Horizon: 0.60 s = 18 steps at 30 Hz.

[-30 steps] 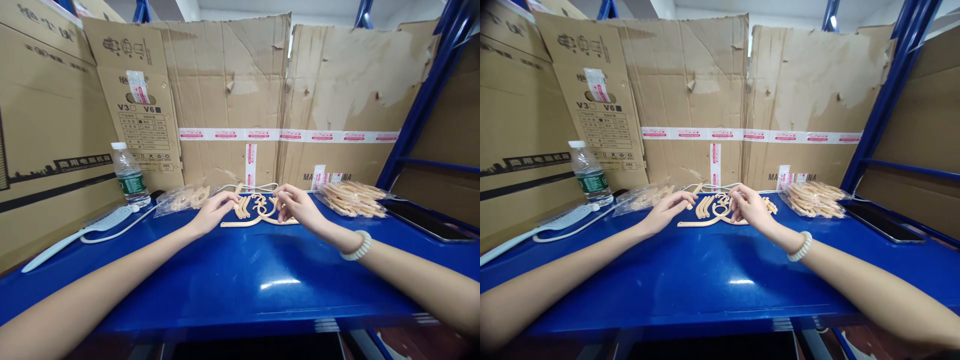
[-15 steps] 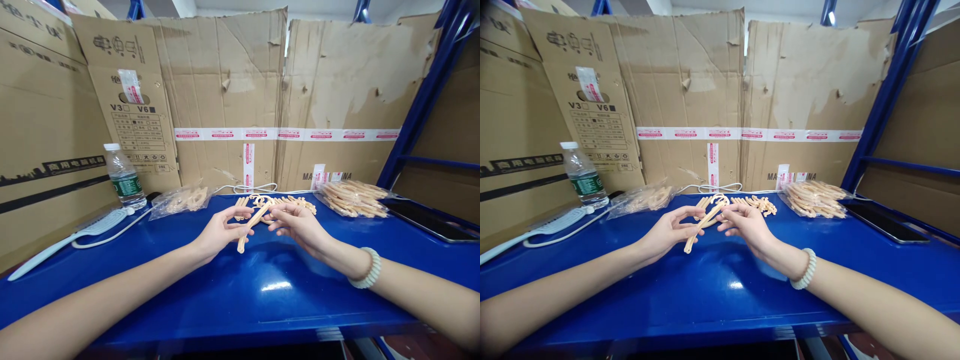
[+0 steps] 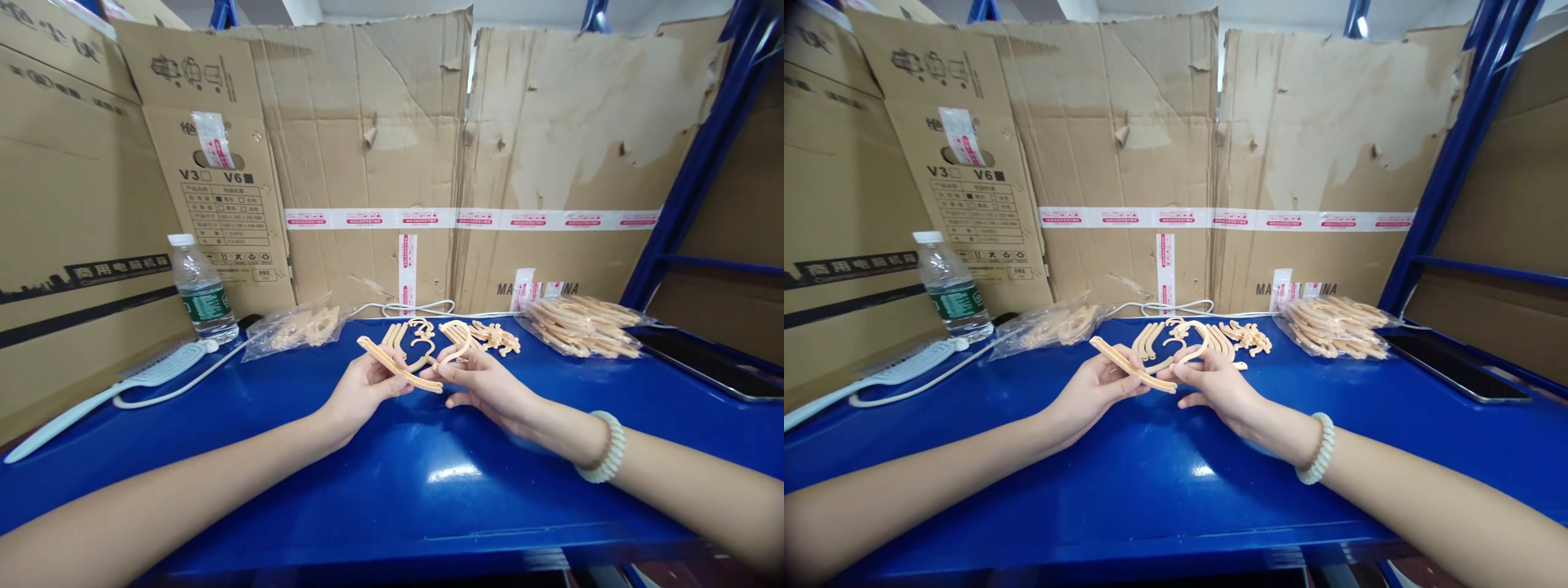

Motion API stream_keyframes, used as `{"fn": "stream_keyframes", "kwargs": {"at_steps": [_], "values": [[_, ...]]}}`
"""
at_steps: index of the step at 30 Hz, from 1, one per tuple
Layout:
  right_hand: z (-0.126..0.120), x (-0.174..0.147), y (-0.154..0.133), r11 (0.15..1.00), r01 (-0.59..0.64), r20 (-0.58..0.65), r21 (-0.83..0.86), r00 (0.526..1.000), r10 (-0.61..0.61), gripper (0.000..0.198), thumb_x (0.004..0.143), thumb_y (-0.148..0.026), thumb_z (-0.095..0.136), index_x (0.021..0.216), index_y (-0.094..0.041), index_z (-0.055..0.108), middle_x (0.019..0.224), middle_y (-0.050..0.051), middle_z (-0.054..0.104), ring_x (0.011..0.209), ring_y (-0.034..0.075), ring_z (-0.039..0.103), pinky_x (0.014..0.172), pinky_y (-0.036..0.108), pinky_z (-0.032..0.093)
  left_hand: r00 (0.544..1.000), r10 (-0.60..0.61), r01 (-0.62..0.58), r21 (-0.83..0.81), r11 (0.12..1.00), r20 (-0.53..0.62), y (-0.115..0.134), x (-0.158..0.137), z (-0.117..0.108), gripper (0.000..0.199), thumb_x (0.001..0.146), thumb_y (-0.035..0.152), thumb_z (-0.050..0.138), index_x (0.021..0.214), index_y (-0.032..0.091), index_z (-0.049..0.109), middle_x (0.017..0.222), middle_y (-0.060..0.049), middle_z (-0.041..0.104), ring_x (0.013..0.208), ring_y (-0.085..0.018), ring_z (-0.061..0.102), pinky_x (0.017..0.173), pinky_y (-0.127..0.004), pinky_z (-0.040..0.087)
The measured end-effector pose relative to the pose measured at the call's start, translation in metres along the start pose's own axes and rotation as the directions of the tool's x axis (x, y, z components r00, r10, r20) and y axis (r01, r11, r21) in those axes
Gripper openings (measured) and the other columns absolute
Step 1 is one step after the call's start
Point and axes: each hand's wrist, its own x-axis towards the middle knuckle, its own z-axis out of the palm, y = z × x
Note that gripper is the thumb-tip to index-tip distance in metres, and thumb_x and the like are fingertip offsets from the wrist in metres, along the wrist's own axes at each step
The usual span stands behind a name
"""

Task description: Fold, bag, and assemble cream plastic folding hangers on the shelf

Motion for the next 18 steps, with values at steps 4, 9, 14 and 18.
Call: {"fn": "stream_keyframes", "kwargs": {"at_steps": [4,9,14,18], "values": [[-0.0024,0.0036,0.0018,1.000,-0.025,0.021,-0.007,0.999,0.025,0.030,0.068,-0.033,0.080,0.084,-0.017,0.061,0.093,0.006,0.072,0.089,0.017,0.067,0.056,0.020,0.056,0.995,0.094,-0.089,0.160,0.983,-0.021,0.0009,-0.0006,-0.0009,0.020,0.072,0.022,0.075,0.078,0.016,0.056,0.079,0.002,0.058,0.081,-0.014,0.061,0.075,-0.027,0.050],[-0.0028,0.0024,-0.0004,0.999,-0.036,0.064,0.024,0.997,0.034,0.026,0.072,-0.034,0.078,0.079,-0.016,0.060,0.090,0.006,0.070,0.087,0.017,0.068,0.062,0.023,0.057,0.985,0.171,-0.161,0.228,0.960,-0.025,0.0014,0.0000,-0.0016,0.016,0.074,0.019,0.071,0.078,0.017,0.055,0.080,0.003,0.057,0.080,-0.012,0.059,0.074,-0.025,0.049],[-0.0006,0.0007,-0.0005,0.997,-0.064,0.083,0.040,0.995,0.061,0.028,0.072,-0.032,0.078,0.083,-0.015,0.058,0.086,0.006,0.070,0.081,0.018,0.071,0.065,0.026,0.058,0.980,0.198,-0.186,0.288,0.939,-0.014,0.0017,-0.0003,-0.0012,0.013,0.076,0.020,0.068,0.079,0.017,0.056,0.080,0.002,0.057,0.082,-0.014,0.059,0.078,-0.029,0.048],[0.0006,0.0011,-0.0004,0.998,-0.045,0.082,0.037,0.996,0.042,0.029,0.071,-0.031,0.079,0.082,-0.015,0.057,0.078,0.003,0.067,0.074,0.016,0.071,0.067,0.025,0.058,0.968,0.251,-0.239,0.340,0.910,0.009,0.0018,-0.0015,-0.0011,0.012,0.077,0.021,0.068,0.077,0.017,0.057,0.078,0.001,0.057,0.079,-0.014,0.057,0.073,-0.026,0.046]]}}
